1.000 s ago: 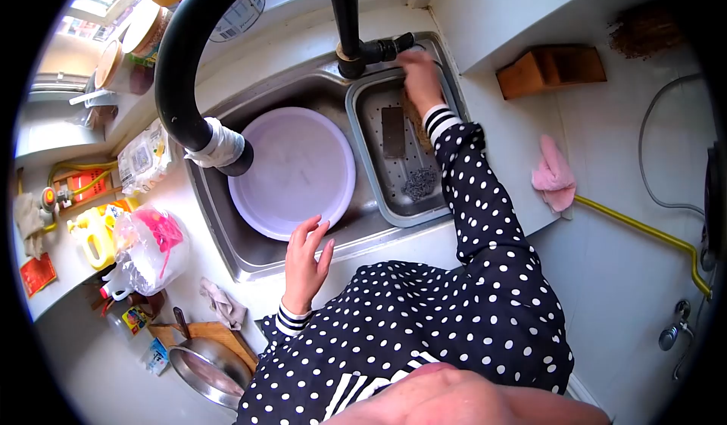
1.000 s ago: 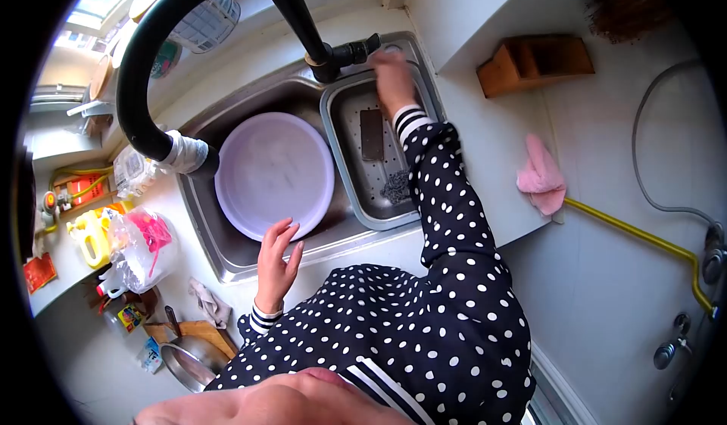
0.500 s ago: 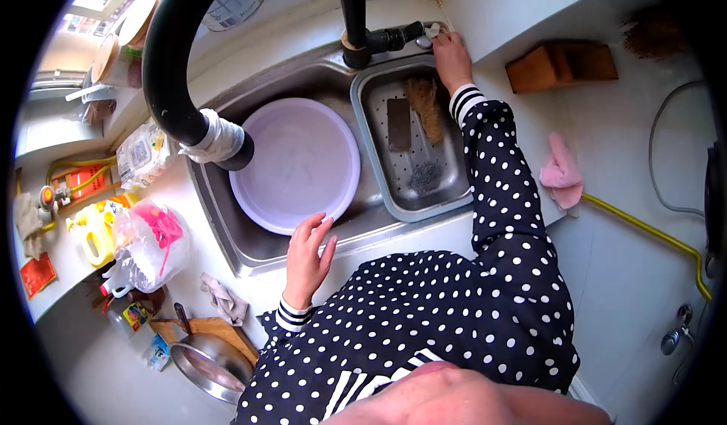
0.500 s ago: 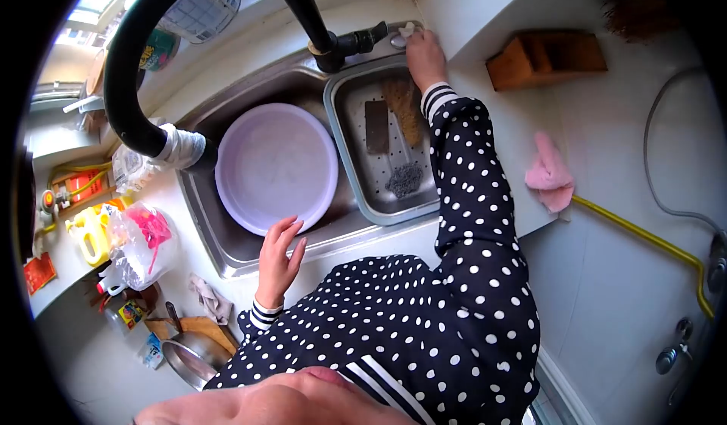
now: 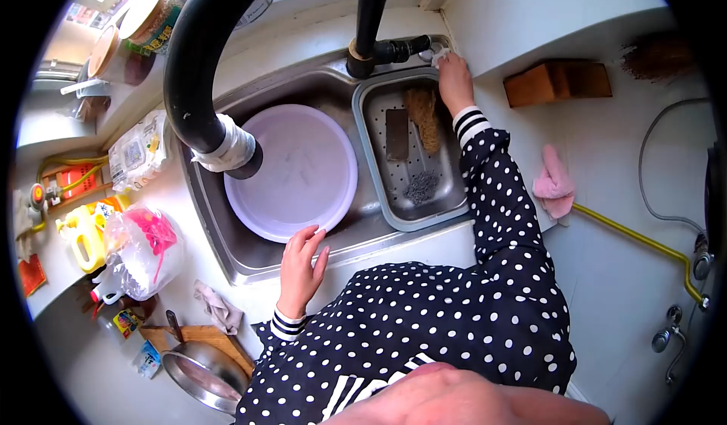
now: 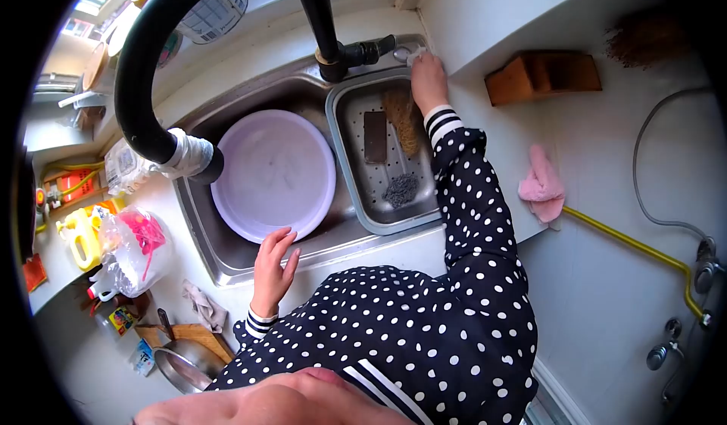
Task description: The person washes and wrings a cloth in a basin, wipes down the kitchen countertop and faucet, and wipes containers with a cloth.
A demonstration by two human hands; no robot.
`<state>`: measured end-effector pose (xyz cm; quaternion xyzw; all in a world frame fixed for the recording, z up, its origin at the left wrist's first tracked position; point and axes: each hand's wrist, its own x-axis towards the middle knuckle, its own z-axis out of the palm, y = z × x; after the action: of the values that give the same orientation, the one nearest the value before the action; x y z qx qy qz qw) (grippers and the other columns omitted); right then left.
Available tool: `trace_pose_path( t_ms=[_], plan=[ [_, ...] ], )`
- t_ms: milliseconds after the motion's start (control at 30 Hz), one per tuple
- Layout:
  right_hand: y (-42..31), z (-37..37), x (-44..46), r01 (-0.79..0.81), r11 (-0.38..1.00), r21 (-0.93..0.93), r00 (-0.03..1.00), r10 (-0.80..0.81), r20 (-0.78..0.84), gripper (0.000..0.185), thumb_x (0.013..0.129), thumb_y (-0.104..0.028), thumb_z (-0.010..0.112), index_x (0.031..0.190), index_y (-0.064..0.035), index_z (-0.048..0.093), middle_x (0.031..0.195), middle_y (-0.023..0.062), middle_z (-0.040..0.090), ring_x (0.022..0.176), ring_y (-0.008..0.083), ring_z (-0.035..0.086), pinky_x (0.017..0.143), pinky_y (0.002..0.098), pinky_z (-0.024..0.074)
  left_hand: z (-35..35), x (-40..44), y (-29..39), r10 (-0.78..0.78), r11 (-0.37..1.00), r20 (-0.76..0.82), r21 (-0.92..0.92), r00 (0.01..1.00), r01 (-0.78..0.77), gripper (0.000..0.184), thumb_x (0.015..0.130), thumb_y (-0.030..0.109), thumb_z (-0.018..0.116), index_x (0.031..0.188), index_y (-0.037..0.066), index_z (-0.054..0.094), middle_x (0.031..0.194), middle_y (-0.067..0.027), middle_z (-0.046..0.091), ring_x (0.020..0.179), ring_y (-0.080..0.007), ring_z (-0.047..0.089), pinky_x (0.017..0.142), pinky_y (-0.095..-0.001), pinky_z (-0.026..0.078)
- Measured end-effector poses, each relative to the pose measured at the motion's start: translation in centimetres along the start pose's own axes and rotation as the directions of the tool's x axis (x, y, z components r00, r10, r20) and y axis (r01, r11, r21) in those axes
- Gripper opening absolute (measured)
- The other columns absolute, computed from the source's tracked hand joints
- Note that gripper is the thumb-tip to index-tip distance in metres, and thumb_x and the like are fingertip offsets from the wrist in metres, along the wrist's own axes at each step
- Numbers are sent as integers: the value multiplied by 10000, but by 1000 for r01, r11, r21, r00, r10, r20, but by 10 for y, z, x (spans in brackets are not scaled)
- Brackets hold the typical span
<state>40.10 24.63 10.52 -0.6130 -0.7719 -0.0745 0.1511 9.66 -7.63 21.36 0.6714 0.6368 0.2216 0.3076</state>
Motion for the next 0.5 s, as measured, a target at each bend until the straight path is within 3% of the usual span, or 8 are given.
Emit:
trace_pose_path(
  t_ms=[133,233,267,300,467,500],
  plan=[
    [-16,-2,26,-122,936,330,988,148,-54,183,843,-107,416,873,-12,569,890,149,533,848,323,509,712,417,438,0,7,-2,-18,1000,-18,15,1000,18,306,726,72,615,1024,29,558,1065,-122,532,953,-281,520,818,-357,416],
    [-1,5,1,3,989,148,1000,1,-27,180,829,-92,417,872,-9,570,893,154,539,827,331,513,704,422,431,-3,0,1,-31,999,-10,11,999,31,304,724,70,617,1020,29,559,1062,-122,534,950,-280,521,816,-355,417],
    [-2,-8,-3,-45,988,145,996,34,78,180,817,-78,413,862,-8,573,896,160,540,809,339,512,696,423,427,-2,2,0,-5,1000,-9,-4,1000,5,303,724,70,617,1019,29,559,1061,-122,534,950,-280,521,815,-354,418],
    [0,-13,-13,45,994,96,999,-46,2,179,782,-54,438,846,-5,597,871,167,545,804,349,520,712,420,427,-4,1,1,16,1000,0,-17,1000,-16,302,724,69,617,1018,29,559,1060,-123,535,950,-280,521,814,-354,418],
    [-37,-80,-31,-221,856,467,968,249,2,216,704,-14,477,859,23,623,848,200,586,815,362,554,732,402,444,-15,-4,1,27,999,-43,-39,999,-29,296,728,63,615,1016,27,559,1046,-124,543,948,-283,527,809,-349,425],
    [-39,-70,-37,-210,835,509,973,229,27,229,715,-45,489,891,22,618,828,210,600,794,347,580,722,376,460,-17,-3,0,27,999,-52,-24,998,-28,292,733,59,609,1019,23,559,1045,-125,544,954,-286,527,810,-345,427]
  ],
)
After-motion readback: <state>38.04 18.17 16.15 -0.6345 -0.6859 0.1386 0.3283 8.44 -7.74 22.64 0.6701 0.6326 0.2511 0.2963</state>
